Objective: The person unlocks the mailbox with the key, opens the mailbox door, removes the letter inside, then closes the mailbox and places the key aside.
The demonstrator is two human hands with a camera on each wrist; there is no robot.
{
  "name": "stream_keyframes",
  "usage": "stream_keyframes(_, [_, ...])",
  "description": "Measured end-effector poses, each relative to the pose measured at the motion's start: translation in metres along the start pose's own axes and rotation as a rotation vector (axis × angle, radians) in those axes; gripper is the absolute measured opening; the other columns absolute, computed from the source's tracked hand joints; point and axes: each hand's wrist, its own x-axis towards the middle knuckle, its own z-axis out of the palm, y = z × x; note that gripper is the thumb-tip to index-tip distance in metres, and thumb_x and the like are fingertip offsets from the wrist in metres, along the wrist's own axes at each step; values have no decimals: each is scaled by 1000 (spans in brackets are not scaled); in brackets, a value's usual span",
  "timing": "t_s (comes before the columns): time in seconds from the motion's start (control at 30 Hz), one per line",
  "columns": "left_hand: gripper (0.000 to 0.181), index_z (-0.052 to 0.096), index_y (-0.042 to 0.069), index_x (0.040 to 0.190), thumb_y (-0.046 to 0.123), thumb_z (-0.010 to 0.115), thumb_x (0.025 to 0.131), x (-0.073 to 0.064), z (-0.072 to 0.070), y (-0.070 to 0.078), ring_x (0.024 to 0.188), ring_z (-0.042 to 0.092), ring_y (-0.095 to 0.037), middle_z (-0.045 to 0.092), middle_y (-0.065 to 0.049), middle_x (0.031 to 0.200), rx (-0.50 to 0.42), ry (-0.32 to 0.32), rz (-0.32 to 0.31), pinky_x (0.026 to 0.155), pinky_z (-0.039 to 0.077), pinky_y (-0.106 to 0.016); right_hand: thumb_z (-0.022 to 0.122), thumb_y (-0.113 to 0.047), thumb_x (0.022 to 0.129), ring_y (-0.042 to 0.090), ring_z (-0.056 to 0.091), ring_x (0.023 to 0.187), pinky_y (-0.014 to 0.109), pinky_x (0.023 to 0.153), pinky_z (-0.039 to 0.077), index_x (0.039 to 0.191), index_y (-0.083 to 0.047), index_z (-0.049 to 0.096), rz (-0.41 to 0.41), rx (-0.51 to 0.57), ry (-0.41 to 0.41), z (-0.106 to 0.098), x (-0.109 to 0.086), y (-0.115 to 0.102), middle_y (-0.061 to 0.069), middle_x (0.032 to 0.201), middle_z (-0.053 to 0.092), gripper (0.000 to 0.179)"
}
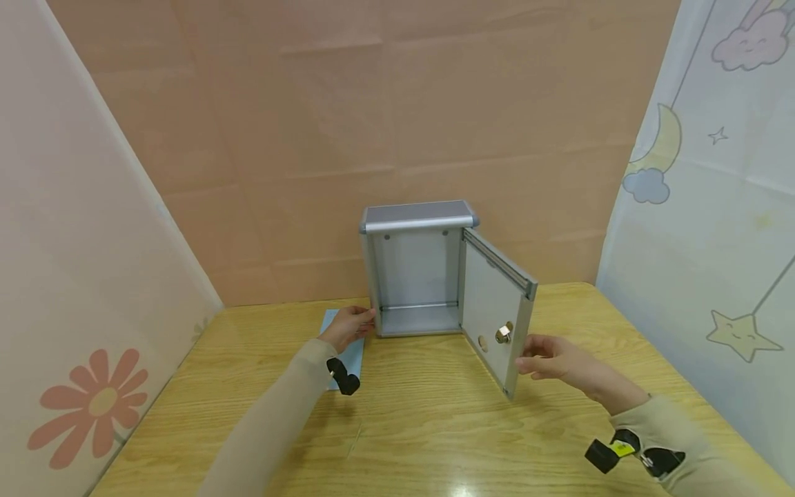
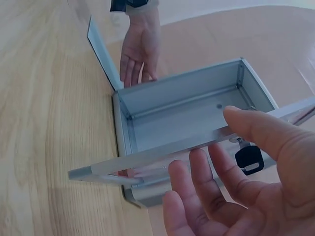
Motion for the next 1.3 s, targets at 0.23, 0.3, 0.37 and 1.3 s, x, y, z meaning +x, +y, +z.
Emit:
stream_keyframes(0.23, [46, 46, -7, 131, 24, 58, 99, -3, 2, 1, 106, 57, -30, 57, -19, 118, -8, 6, -6, 104, 42, -47, 59, -20, 97, 18, 60, 97, 41, 82, 51, 117, 6, 53, -27, -20, 2, 15, 4, -5, 14, 109, 58, 33])
stream_keyframes(0.3, [46, 46, -7, 131, 24, 58, 99, -3, 2, 1, 106, 57, -31, 57, -19, 118, -5, 6, -7, 104, 43, -47, 59, -20, 97, 21, 61, 97, 42, 82, 51, 116, 6, 53, -27, -29, -1, 16, 5, -6, 15, 109, 58, 33])
stream_keyframes(0.37, [46, 47, -7, 131, 24, 58, 98, -2, 3, 2, 107, 57, -32, 56, -20, 119, -4, 5, -9, 104, 42, -47, 57, -21, 98, 24, 61, 98, 41, 83, 53, 119, 8, 51, -18, -33, 2, 14, 5, -7, 17, 110, 59, 36])
stream_keyframes(1.3, [45, 45, -9, 131, 21, 56, 99, -3, 5, 3, 108, 56, -35, 57, -19, 115, -13, -5, -4, 105, 41, -48, 39, -34, 105, 23, 66, 99, 32, 85, 55, 134, 16, 37, 59, 89, 35, 19, 24, -18, 20, 114, 61, 58])
